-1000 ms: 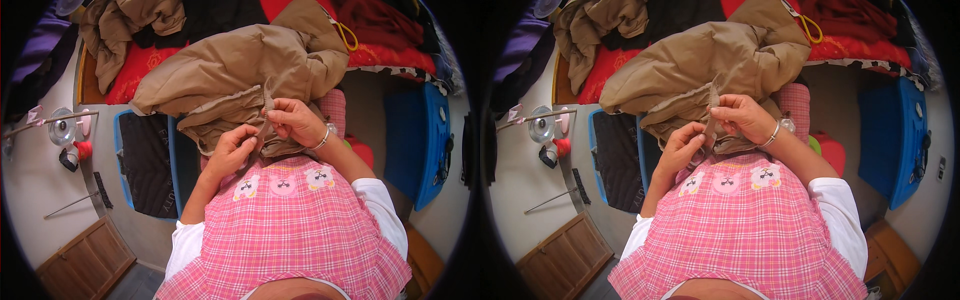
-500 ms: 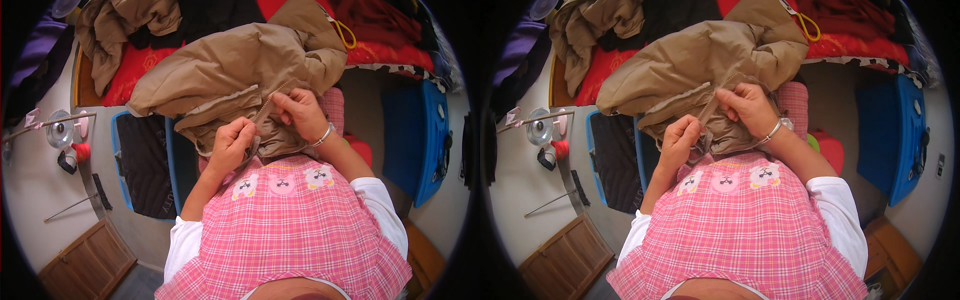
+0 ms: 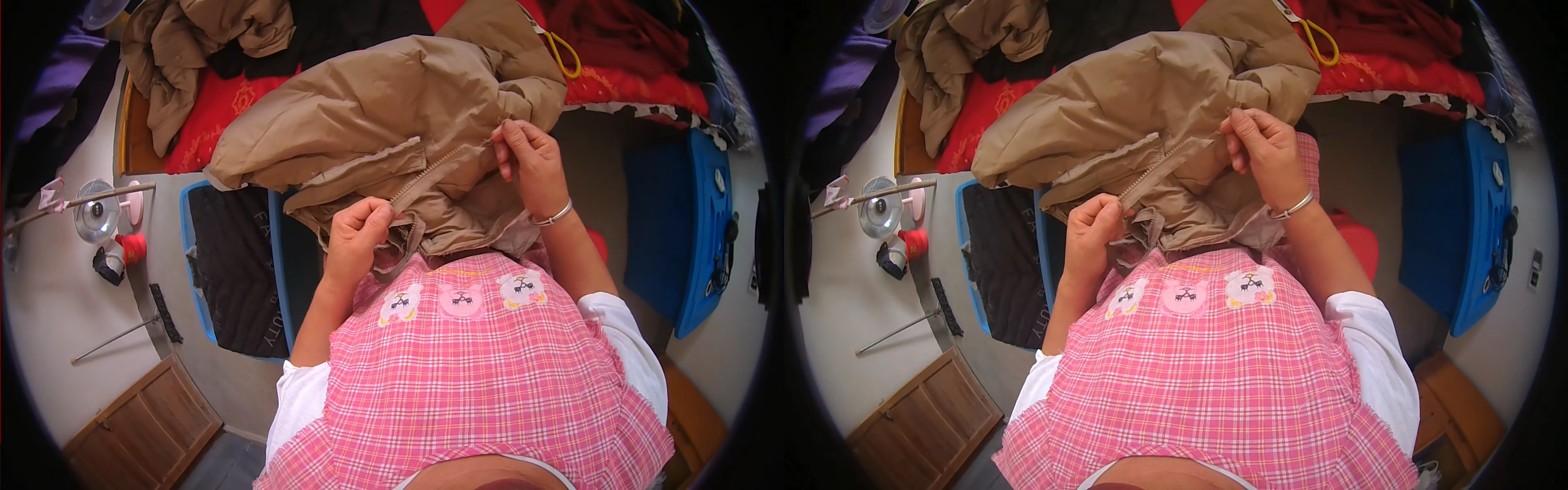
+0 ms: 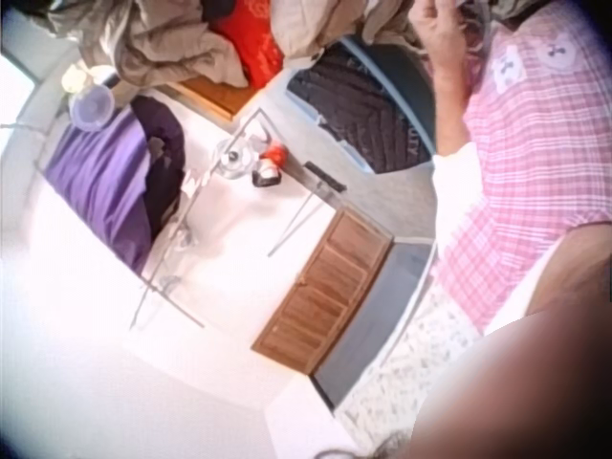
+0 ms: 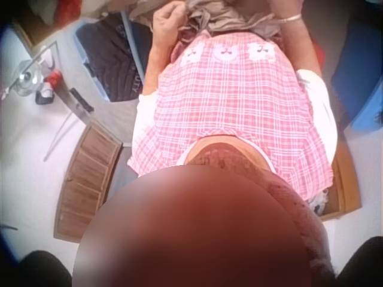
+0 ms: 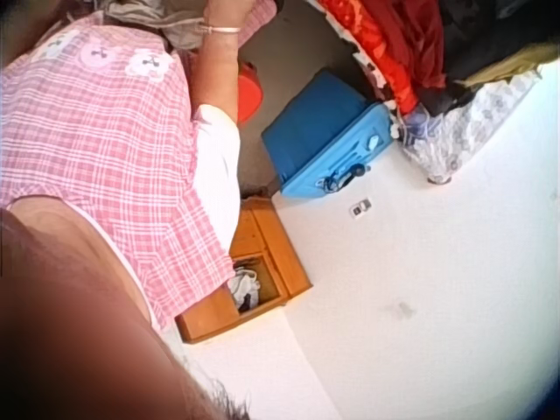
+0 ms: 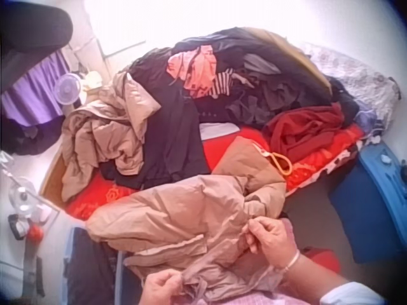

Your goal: Replacing or repairing a zipper on a brown jacket using scissors and hands.

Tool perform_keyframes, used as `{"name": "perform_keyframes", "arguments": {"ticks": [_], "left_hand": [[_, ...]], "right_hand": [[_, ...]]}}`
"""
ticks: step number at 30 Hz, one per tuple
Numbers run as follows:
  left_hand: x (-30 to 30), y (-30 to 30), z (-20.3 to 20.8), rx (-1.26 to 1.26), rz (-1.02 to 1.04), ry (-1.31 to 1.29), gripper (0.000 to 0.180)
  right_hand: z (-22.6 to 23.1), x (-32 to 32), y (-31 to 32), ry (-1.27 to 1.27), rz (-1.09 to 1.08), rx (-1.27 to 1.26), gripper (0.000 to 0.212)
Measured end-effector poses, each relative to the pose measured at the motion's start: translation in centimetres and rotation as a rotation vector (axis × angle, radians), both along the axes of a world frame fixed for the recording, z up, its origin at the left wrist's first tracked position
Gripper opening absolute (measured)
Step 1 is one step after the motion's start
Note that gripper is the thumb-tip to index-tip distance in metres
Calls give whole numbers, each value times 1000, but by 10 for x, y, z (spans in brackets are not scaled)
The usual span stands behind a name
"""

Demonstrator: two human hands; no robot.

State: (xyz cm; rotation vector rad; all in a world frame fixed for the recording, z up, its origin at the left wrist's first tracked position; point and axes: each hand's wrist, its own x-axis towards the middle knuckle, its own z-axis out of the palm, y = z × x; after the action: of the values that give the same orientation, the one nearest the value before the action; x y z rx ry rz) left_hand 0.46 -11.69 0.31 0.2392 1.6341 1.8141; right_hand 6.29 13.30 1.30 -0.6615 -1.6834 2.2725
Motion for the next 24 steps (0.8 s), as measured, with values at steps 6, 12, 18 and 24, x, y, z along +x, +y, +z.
{"name": "perform_keyframes", "arguments": {"ticks": [6, 12, 18, 24], "left_hand": [[-2, -6, -1, 62, 57, -70, 16], [-6, -5, 2, 198, 97, -99, 18], [-5, -5, 2, 160, 85, -45, 19], [-3, 3, 8, 79, 84, 15, 16]], "right_hand": [[5, 10, 19, 8, -9, -31, 25], [-9, 47, 25, -30, 817, 840, 24], [50, 55, 28, -505, 866, 1186, 23], [63, 65, 12, -15, 556, 1392, 17]]}}
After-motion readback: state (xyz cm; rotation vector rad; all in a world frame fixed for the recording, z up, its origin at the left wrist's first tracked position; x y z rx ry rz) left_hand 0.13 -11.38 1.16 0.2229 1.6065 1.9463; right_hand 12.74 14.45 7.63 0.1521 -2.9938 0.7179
